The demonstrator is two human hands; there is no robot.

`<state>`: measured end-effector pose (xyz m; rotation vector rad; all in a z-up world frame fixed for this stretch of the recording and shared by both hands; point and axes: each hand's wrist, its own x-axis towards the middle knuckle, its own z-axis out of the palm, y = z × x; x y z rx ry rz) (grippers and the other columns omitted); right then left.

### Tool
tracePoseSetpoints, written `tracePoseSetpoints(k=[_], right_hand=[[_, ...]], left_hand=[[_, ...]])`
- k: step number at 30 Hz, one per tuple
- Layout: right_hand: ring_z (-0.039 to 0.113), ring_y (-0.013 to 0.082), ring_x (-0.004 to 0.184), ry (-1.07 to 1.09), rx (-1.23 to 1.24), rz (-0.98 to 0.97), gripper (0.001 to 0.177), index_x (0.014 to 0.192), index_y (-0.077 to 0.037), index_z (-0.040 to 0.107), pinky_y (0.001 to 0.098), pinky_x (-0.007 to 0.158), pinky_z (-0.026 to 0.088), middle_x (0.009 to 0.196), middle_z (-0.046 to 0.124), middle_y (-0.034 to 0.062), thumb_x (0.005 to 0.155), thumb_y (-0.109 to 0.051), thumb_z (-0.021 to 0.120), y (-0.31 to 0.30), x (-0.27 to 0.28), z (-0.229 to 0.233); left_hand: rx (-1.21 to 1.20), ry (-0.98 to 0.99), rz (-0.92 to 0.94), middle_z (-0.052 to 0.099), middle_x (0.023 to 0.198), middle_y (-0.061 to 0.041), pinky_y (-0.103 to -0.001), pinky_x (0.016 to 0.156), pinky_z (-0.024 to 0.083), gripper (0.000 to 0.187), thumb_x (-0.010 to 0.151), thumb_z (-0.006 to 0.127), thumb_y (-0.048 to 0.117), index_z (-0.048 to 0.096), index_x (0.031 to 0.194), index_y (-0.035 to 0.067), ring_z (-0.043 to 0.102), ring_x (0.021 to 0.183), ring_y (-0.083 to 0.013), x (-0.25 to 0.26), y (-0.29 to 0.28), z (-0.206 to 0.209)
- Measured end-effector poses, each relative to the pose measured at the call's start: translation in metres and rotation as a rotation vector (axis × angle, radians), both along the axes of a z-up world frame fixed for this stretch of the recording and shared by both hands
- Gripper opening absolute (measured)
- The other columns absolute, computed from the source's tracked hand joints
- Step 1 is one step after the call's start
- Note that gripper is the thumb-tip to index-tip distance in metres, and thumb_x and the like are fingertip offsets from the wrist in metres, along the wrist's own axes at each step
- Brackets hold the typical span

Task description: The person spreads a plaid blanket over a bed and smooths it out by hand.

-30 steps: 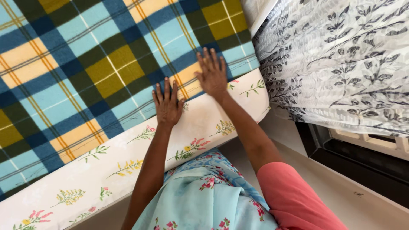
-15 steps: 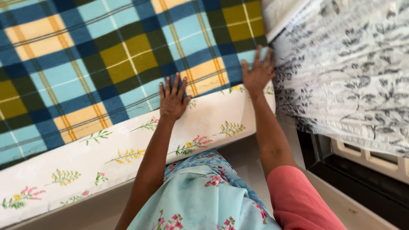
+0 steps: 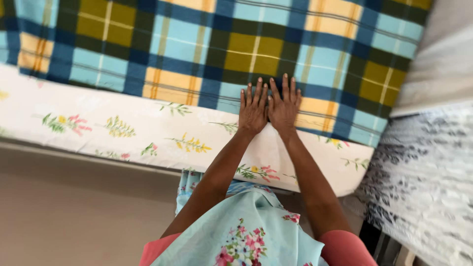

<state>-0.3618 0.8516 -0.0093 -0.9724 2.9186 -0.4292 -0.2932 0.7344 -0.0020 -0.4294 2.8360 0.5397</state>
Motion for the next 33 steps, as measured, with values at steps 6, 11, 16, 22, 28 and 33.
tracePoseSetpoints(k=[6, 11, 16, 22, 28, 33], right_hand=[[0.012, 0.0379, 0.158, 0.015, 0.089, -0.034, 0.055, 0.163, -0.027, 0.039, 0.0634, 0.122, 0.008, 0.172, 0.021, 0.0154, 0.11, -0.041, 0.039, -0.064, 0.024, 0.004], [0.011, 0.0362, 0.161, 0.018, 0.1, -0.059, 0.055, 0.165, -0.027, 0.039, 0.0621, 0.126, 0.007, 0.174, 0.02, 0.0131, 0.112, -0.041, 0.035, -0.068, 0.028, -0.002], [0.008, 0.0362, 0.161, -0.02, 0.125, -0.067, 0.057, 0.164, -0.023, 0.038, 0.0604, 0.124, 0.004, 0.174, 0.018, 0.0142, 0.11, -0.04, 0.032, -0.072, 0.028, -0.006], [0.007, 0.0359, 0.161, -0.003, 0.137, -0.058, 0.059, 0.165, -0.023, 0.036, 0.06, 0.125, 0.003, 0.175, 0.016, 0.0135, 0.11, -0.043, 0.027, -0.076, 0.031, -0.004], [0.004, 0.035, 0.161, -0.036, 0.198, -0.078, 0.061, 0.166, -0.025, 0.03, 0.06, 0.125, 0.003, 0.176, 0.011, 0.0118, 0.109, -0.045, 0.024, -0.079, 0.032, -0.002], [0.003, 0.0337, 0.161, -0.076, 0.206, -0.076, 0.06, 0.166, -0.026, 0.029, 0.06, 0.125, 0.004, 0.176, 0.011, 0.0116, 0.109, -0.048, 0.026, -0.079, 0.03, 0.0]], left_hand=[[-0.056, 0.07, 0.194, -0.001, 0.173, -0.012, -0.056, 0.127, 0.004, 0.073, 0.108, 0.035, 0.046, 0.009, 0.166, 0.01, 0.007, 0.159, -0.0372, 0.035, -0.08, -0.009], [-0.06, -0.01, 0.3, -0.001, 0.174, -0.009, -0.054, 0.129, 0.004, 0.074, 0.108, 0.029, 0.05, 0.007, 0.166, 0.011, 0.007, 0.159, -0.034, 0.07, -0.139, -0.013], [-0.076, -0.079, 0.383, -0.004, 0.174, -0.008, -0.053, 0.128, 0.003, 0.075, 0.108, 0.025, 0.052, 0.002, 0.166, 0.011, 0.003, 0.16, -0.0341, 0.108, -0.199, -0.017], [-0.093, -0.069, 0.478, -0.003, 0.174, -0.006, -0.051, 0.128, 0.002, 0.073, 0.108, 0.023, 0.052, 0.002, 0.166, 0.012, 0.003, 0.159, -0.033, 0.145, -0.268, -0.016], [-0.103, -0.08, 0.565, -0.001, 0.174, -0.007, -0.049, 0.129, 0.001, 0.075, 0.107, 0.026, 0.054, 0.006, 0.166, 0.012, 0.006, 0.159, -0.0331, 0.184, -0.341, -0.012], [-0.125, -0.035, 0.585, 0.001, 0.174, -0.006, -0.051, 0.128, 0.002, 0.075, 0.107, 0.027, 0.053, 0.008, 0.166, 0.011, 0.007, 0.159, -0.0326, 0.211, -0.387, -0.019]])
